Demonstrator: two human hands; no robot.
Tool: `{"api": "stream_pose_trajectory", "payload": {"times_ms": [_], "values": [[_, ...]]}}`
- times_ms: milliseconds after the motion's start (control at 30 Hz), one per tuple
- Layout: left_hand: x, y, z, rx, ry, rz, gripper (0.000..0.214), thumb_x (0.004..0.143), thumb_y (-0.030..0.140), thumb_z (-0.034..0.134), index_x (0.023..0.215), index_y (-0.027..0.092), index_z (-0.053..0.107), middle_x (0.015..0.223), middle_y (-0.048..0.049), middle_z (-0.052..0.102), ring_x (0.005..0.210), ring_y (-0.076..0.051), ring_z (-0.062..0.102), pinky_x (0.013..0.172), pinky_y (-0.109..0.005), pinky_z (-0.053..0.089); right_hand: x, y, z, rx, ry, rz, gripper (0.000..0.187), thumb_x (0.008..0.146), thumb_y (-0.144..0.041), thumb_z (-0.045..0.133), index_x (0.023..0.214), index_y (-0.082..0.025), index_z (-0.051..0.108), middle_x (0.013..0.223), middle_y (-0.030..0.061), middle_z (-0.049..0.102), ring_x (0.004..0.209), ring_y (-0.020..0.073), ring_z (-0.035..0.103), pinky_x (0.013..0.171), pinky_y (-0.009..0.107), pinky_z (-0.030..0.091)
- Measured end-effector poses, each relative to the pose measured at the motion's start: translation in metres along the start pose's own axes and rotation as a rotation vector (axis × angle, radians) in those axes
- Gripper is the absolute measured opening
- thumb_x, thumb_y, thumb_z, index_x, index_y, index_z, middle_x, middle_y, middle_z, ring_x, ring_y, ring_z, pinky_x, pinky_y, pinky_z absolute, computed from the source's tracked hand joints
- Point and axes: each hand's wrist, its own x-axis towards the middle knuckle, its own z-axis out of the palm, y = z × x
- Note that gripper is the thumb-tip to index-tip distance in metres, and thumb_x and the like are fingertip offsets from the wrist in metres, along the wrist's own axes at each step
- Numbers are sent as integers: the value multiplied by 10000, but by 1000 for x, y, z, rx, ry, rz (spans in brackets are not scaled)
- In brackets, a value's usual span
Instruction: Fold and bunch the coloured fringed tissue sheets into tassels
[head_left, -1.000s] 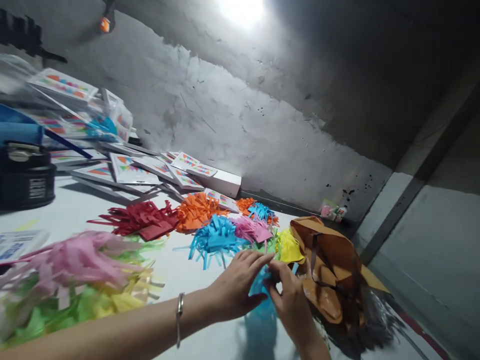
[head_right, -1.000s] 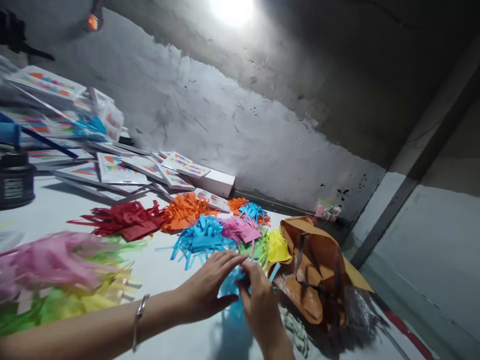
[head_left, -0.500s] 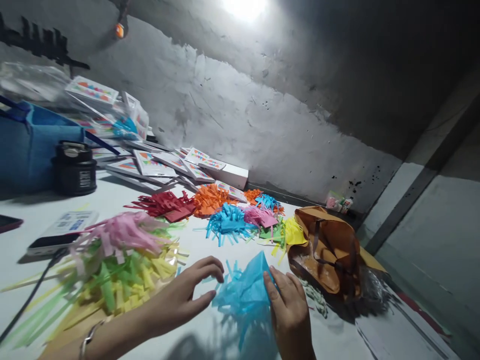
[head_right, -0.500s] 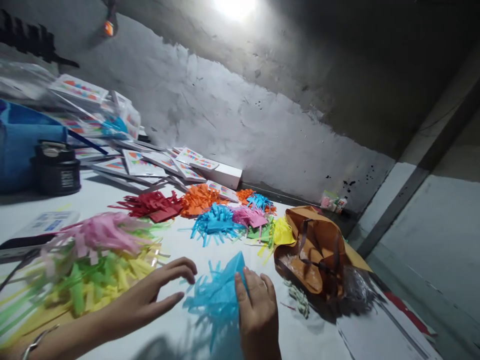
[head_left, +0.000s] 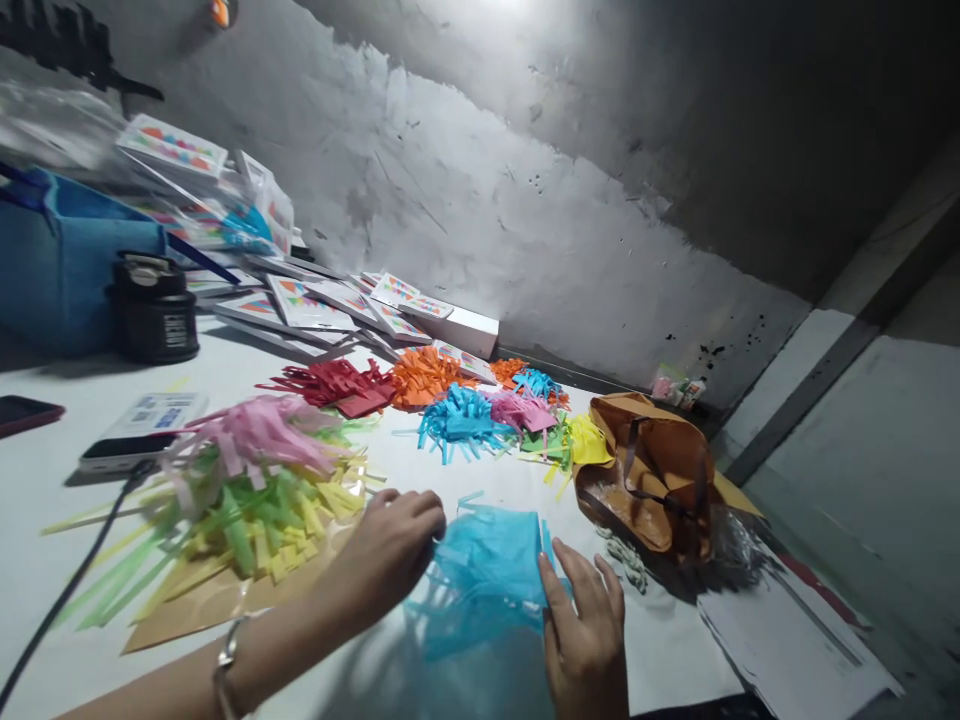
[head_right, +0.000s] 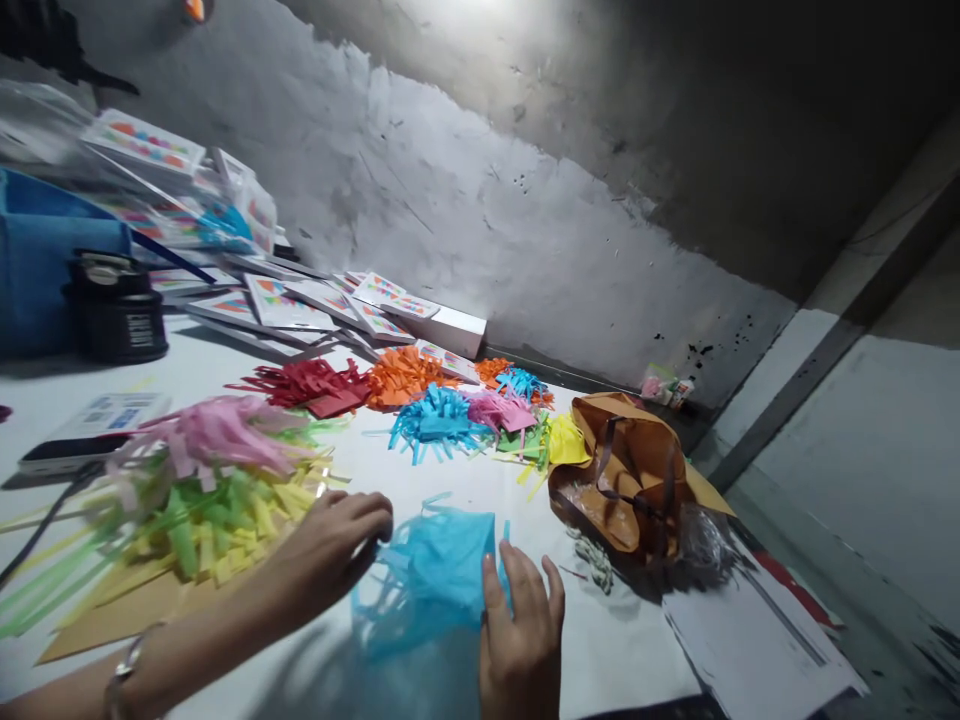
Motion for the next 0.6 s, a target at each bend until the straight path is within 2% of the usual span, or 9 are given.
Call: {"api": "stream_pose_trajectory", "payload": {"times_ms": [67,133,233,300,367,433,500,533,600], "values": [[-6,-17,-15,-6,-35,-23,233,798,127,509,904,189,707,988,-131,732,865,-309,692,815,-448,495,-8,-1,2,-4,5,55,581,907,31,448,1392,-262,579,1284,126,698,1173,286,676,1061,575,433],[-13,-24,-32,-149,-147,3,351,790,198,622,1123,242,724,1172,-103,733,1004,-307,709,854,-390,531,-13,-5,5,28,11,58,614,917,28,442,1441,-277,537,1249,117,714,1158,278,685,1068,575,431],[-10,-17,-50,-532,-387,1,667,848,422,723,1471,364,495,1515,-42,560,1312,-293,583,1024,-364,494,-14,-13,4,104,17,5,664,947,8,422,1545,-281,403,1194,100,745,1146,259,698,1086,562,427],[3,-5,-50,-712,-396,-94,754,851,531,724,1516,330,433,1596,-64,457,1427,-315,451,1093,-403,436,-9,-17,0,149,37,-68,624,978,-22,410,1559,-246,379,1159,97,765,1138,251,708,1077,528,455],[23,6,-40,-831,-336,-192,705,805,592,749,1391,238,579,1500,-111,552,1374,-345,478,1047,-400,452,-3,-21,-6,169,88,-178,559,1001,-56,416,1544,-187,405,1097,95,787,1101,237,730,1055,466,489],[40,14,-25,-949,-384,-235,594,720,662,784,1040,164,736,1127,-108,736,1102,-336,631,879,-358,509,3,-23,-11,163,155,-256,514,1011,-75,428,1519,-148,439,1023,85,804,1041,218,755,1032,410,510],[50,21,-12,-1076,-478,-238,623,624,763,783,705,152,688,734,-43,694,793,-268,651,718,-318,503,6,-24,-11,157,210,-243,489,1019,-76,415,1500,-150,467,983,74,809,1003,209,767,1013,396,522],[51,24,-8,-1151,-511,-246,674,585,818,761,642,156,649,651,-23,648,717,-243,628,681,-310,493,5,-24,-10,163,232,-205,483,1026,-76,397,1494,-162,478,981,72,809,1000,209,767,1004,403,529],[45,31,-2,-1309,-543,-287,772,598,923,635,696,157,651,666,-31,647,721,-240,627,696,-324,502,2,-23,-7,186,265,-123,474,1040,-80,352,1477,-179,505,998,74,807,1020,214,761,991,423,542]]}}
